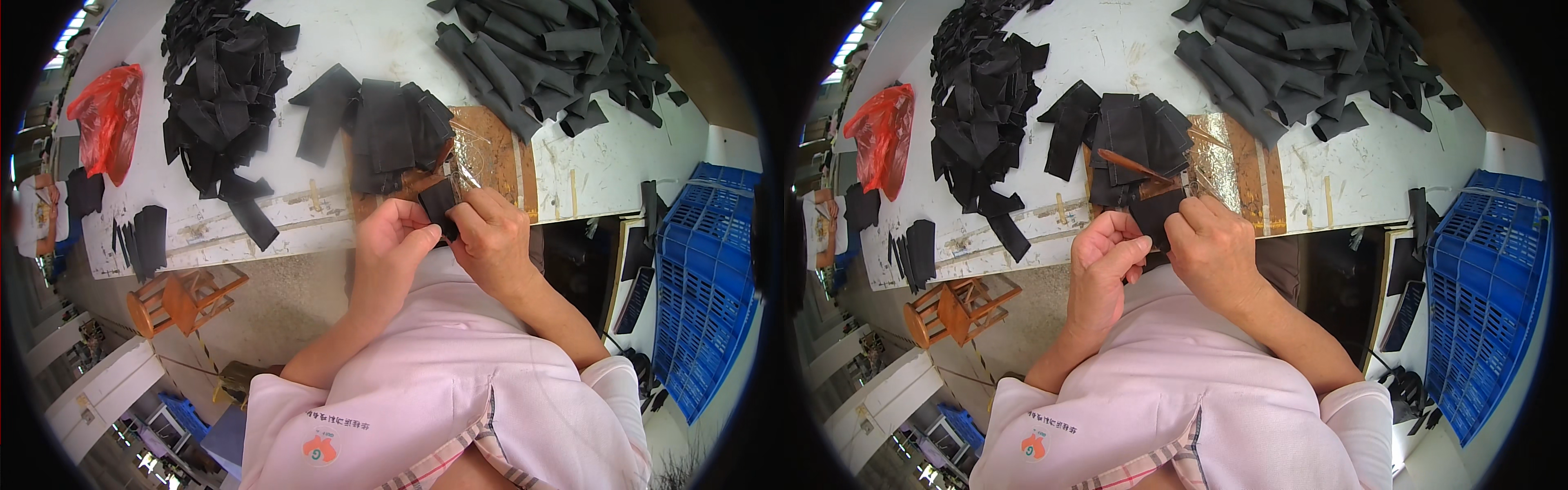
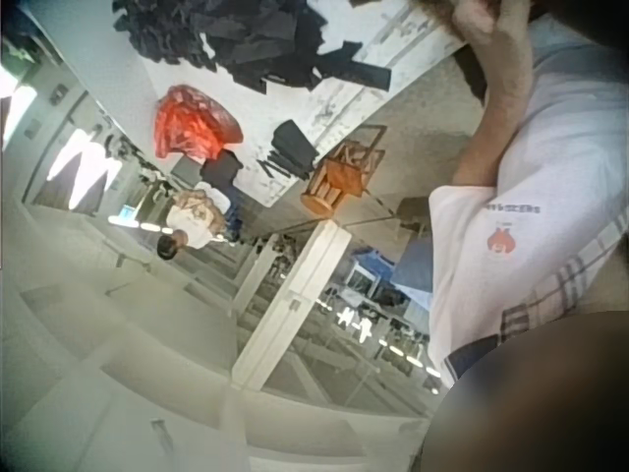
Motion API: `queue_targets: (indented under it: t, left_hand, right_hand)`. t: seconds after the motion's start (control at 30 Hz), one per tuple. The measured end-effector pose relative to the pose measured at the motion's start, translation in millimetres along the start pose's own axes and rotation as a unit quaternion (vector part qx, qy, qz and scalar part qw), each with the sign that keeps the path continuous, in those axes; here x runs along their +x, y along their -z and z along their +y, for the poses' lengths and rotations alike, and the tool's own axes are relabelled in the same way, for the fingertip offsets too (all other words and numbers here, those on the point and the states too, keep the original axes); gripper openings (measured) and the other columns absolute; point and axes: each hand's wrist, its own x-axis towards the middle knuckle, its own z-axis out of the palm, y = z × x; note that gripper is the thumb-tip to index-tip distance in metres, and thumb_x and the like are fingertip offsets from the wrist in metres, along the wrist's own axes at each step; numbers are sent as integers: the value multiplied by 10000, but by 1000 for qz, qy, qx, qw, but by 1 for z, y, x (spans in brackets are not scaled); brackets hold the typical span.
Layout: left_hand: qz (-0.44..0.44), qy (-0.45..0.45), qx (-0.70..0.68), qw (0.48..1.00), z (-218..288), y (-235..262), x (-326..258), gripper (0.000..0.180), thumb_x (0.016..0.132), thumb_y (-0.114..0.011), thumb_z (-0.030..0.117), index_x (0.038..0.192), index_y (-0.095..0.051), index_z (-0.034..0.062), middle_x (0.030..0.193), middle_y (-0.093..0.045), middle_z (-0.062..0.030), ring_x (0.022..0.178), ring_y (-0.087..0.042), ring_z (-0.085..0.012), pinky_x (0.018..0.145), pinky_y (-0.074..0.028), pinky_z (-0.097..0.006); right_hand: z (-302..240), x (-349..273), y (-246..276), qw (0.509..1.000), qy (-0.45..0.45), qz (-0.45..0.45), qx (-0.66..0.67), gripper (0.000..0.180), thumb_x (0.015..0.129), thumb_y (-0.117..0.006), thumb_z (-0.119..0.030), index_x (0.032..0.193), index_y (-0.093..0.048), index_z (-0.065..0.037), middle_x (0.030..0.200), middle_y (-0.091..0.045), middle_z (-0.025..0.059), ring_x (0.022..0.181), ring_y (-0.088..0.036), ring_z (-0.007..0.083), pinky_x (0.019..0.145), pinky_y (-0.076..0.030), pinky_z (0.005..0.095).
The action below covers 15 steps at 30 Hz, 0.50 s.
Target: Assembling or preparing black flexible components at a factory workbench.
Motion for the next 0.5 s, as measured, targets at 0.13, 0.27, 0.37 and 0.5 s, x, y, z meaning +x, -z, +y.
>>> queue_targets:
  t: [0.13, 0.27, 0.37, 0.5]
  left_hand:
    - [-2, 22, 2, 1000, 1, 2, 0, 84, 735, -539, 71, 798, -516, 20, 686, -518, -9, 563, -434, -53, 462, -319, -180]
    - [21, 59, -46, 997, 3, 5, 2, 105, 774, -515, 101, 842, -518, 21, 731, -538, -25, 588, -444, -60, 468, -324, -180]
    - [33, 57, -46, 997, 3, 7, 5, 114, 790, -504, 113, 854, -518, 21, 742, -547, -37, 591, -447, -65, 465, -325, -184]
    - [38, 57, -56, 996, 3, 9, 8, 109, 789, -497, 102, 858, -519, 21, 742, -548, -39, 586, -451, -70, 460, -325, -187]
  right_hand:
    - [0, 0, 2, 1000, -8, -11, 21, 198, 493, -599, -12, 568, -421, -58, 602, -395, 47, 557, -457, 196, 417, -372, 311]
    - [-1, 1, 1, 1000, -2, -6, 22, 194, 492, -601, -15, 576, -432, -57, 607, -403, 45, 560, -457, 195, 420, -373, 311]
    - [-1, 1, 2, 1000, -2, -15, 19, 191, 498, -603, -17, 575, -432, -59, 608, -404, 44, 562, -457, 193, 420, -376, 308]
    - [0, 2, 0, 1000, 0, -11, 17, 187, 504, -601, -21, 573, -432, -61, 608, -404, 42, 561, -456, 190, 420, -378, 302]
